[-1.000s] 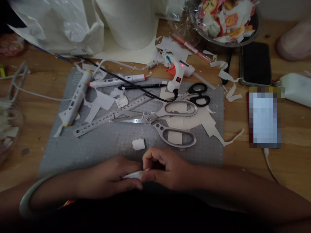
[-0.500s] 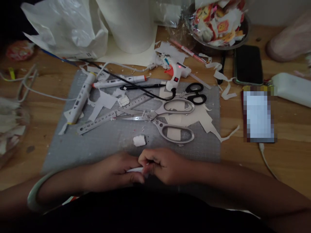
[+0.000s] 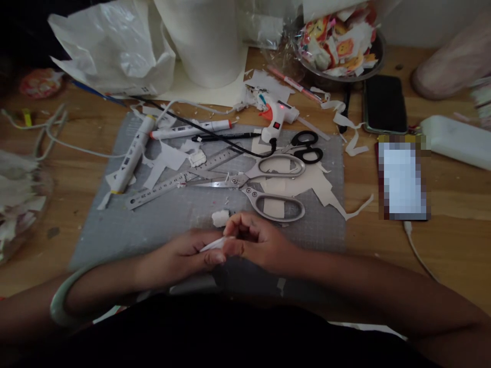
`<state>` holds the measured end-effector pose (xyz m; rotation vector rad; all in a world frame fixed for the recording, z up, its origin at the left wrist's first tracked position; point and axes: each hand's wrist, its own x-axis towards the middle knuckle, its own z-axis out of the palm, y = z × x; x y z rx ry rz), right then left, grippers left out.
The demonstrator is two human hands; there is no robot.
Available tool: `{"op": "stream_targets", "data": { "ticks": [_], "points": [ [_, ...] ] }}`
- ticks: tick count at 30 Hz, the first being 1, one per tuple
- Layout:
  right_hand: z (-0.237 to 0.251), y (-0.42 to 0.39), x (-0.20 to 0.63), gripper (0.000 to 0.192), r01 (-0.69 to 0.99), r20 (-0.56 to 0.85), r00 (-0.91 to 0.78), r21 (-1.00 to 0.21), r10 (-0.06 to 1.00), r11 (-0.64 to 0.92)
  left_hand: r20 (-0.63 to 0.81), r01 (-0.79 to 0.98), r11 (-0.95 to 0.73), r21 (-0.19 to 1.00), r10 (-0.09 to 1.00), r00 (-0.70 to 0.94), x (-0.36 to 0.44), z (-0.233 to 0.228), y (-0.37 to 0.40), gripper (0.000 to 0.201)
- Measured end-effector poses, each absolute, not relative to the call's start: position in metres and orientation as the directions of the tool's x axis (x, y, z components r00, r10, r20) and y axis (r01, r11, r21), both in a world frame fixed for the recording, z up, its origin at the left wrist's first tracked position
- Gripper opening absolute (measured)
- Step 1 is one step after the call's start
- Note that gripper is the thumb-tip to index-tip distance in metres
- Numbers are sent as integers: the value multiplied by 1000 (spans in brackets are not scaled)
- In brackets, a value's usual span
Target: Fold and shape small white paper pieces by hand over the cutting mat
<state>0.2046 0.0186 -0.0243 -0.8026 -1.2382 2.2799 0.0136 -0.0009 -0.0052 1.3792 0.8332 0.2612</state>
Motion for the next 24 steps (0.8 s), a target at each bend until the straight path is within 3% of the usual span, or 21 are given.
{"op": "stream_targets", "data": {
  "ticks": [5,9,12,14,19,22,24],
  "points": [
    [-22,20,205,36,-17,-206,-786,-936,583,-353,-381,338,184,923,570,728,14,-5,-2,39],
    [-26,21,208,37,-102,-200,-824,-868,530,-486,-338,250,230,940,560,756,14,-4,-1,35],
    [-28,21,210,33,-197,-207,-802,-793,561,-576,-329,235,234,943,568,755,13,-3,1,34],
    [-28,20,210,30,-173,-233,-783,-809,577,-562,-352,270,226,936,566,746,12,-3,2,36],
    [-23,19,209,28,42,-255,-785,-931,565,-362,-365,323,178,930,563,741,12,-3,2,35],
    [-22,20,209,34,62,-155,-829,-980,538,-186,-339,314,137,939,514,788,12,-2,3,31],
    [-22,20,209,38,51,-136,-847,-983,514,-175,-327,307,124,944,490,808,12,-2,3,31]
  ]
}}
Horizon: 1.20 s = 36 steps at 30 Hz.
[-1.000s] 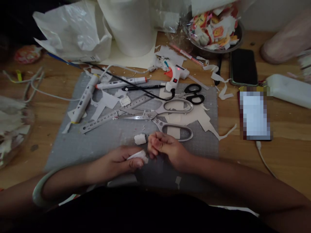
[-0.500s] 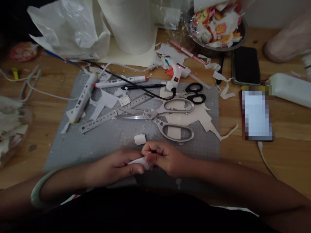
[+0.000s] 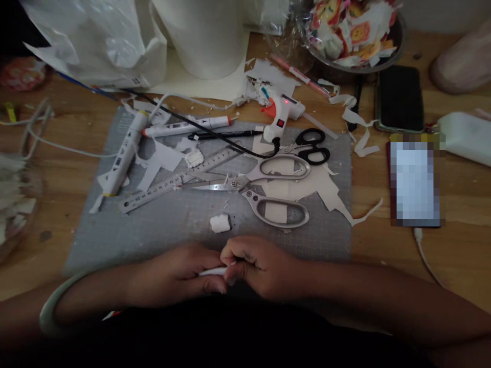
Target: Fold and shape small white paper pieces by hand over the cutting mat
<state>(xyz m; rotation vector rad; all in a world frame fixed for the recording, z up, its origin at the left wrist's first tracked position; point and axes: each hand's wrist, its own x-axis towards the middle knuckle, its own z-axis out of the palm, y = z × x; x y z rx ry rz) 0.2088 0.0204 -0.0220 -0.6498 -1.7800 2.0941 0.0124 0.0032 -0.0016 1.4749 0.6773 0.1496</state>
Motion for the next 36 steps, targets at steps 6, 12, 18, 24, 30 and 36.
{"op": "stream_targets", "data": {
  "ticks": [6,12,18,24,30,36],
  "points": [
    [-26,21,211,39,-83,-273,-845,-782,460,-617,-326,272,181,945,505,799,11,-1,5,34],
    [-20,21,211,28,30,-314,-804,-870,505,-493,-334,307,141,941,527,782,11,-2,5,38],
    [-22,21,211,34,38,-263,-851,-894,455,-446,-326,304,129,944,501,802,12,-1,4,34],
    [-24,23,214,36,-101,-260,-865,-748,429,-656,-359,319,169,933,538,763,12,-1,4,36],
    [-16,23,210,34,53,-318,-844,-851,433,-522,-325,285,157,945,530,784,11,-2,3,33],
    [-25,24,211,38,-83,-302,-848,-736,435,-672,-397,346,198,917,531,749,11,-2,2,38]
  ]
}}
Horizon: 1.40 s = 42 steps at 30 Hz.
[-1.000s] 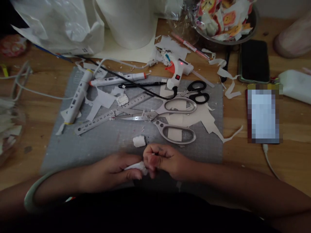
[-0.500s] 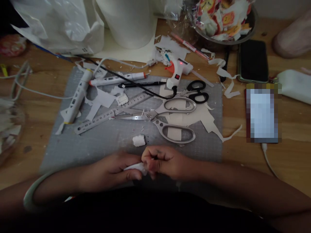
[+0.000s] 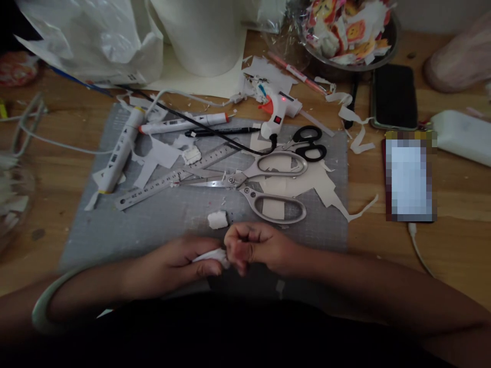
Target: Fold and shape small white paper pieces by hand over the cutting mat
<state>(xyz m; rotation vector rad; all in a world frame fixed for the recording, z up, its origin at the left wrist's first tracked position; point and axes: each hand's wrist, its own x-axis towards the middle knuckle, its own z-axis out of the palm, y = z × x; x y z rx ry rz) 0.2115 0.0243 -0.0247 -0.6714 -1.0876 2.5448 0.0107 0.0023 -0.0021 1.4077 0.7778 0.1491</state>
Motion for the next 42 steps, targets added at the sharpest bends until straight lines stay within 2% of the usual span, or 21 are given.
{"op": "stream_targets", "data": {
  "ticks": [3,7,11,14,21,27,32,35,38,40,42],
  "points": [
    [-25,25,210,36,-68,-367,-800,-730,474,-680,-403,340,219,915,549,732,11,-2,2,36],
    [-22,23,208,34,8,-364,-824,-774,435,-633,-360,286,220,933,528,769,12,-2,3,30],
    [-24,22,209,36,-83,-278,-862,-748,424,-659,-376,303,223,927,535,756,12,-3,2,34],
    [-26,23,209,36,-146,-281,-843,-703,459,-696,-409,342,227,912,566,716,11,-3,2,37],
    [-22,24,205,33,-13,-360,-784,-804,505,-594,-352,299,190,935,593,724,11,-3,0,30],
    [-22,22,204,38,7,-316,-812,-846,491,-533,-316,265,174,948,587,745,13,-2,-2,28],
    [-26,20,205,38,-29,-343,-832,-758,436,-652,-275,194,200,960,560,782,14,2,0,27],
    [-26,20,207,34,-93,-334,-857,-650,393,-754,-320,237,218,947,545,775,11,1,1,28],
    [-25,24,211,31,-170,-356,-847,-522,394,-836,-394,288,270,919,577,715,9,-2,2,34],
    [-25,27,212,30,-200,-382,-818,-512,430,-835,-433,280,340,898,573,695,8,-2,4,36],
    [-25,30,212,31,-175,-394,-806,-554,442,-814,-425,230,388,893,555,715,9,-2,6,36]
  ]
}}
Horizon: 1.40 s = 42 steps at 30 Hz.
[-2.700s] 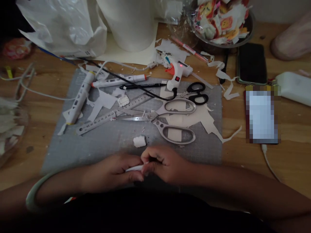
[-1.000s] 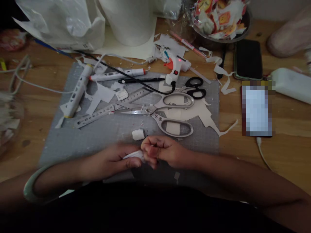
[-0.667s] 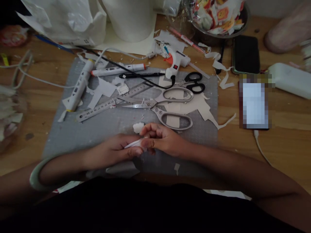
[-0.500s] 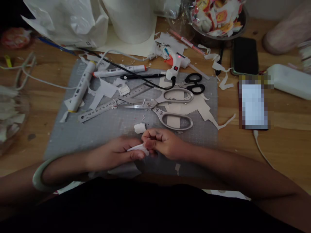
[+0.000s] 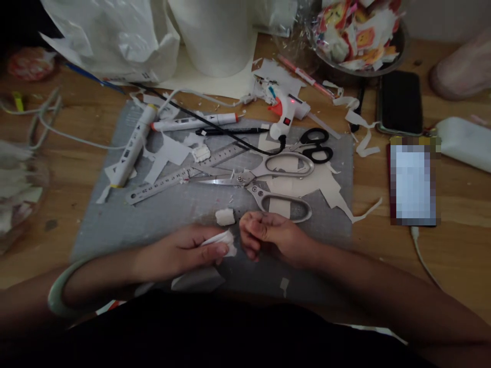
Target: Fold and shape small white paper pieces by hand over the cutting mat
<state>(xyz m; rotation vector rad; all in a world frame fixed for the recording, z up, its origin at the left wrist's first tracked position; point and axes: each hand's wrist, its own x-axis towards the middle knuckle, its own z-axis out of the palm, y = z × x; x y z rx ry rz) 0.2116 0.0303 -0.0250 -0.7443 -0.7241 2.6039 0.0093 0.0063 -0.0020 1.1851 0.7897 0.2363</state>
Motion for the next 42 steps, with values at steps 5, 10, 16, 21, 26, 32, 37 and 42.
{"op": "stream_targets", "data": {
  "ticks": [5,10,16,21,26,32,37,42],
  "points": [
    [-26,31,208,33,-90,-411,-790,-657,455,-749,-416,121,488,864,558,718,14,-1,9,37],
    [-26,30,207,34,-56,-408,-760,-735,506,-676,-494,41,615,787,588,641,14,-1,9,47],
    [-30,27,204,31,-142,-338,-683,-807,647,-573,-475,100,558,823,583,659,12,-1,8,37],
    [-35,23,202,32,-196,-274,-663,-835,697,-515,-476,119,517,847,641,603,15,-4,1,34],
    [-34,20,202,29,-130,-186,-676,-922,713,-364,-476,165,477,863,657,585,19,0,-3,34],
    [-32,15,204,32,-83,-137,-752,-951,644,-299,-458,185,453,872,623,634,18,2,-5,37],
    [-30,21,209,31,-199,-141,-778,-869,612,-454,-465,189,459,868,616,636,13,-3,-3,34],
    [-28,24,211,30,-129,-169,-773,-902,612,-412,-480,357,321,877,586,653,16,2,-7,28]
  ]
}}
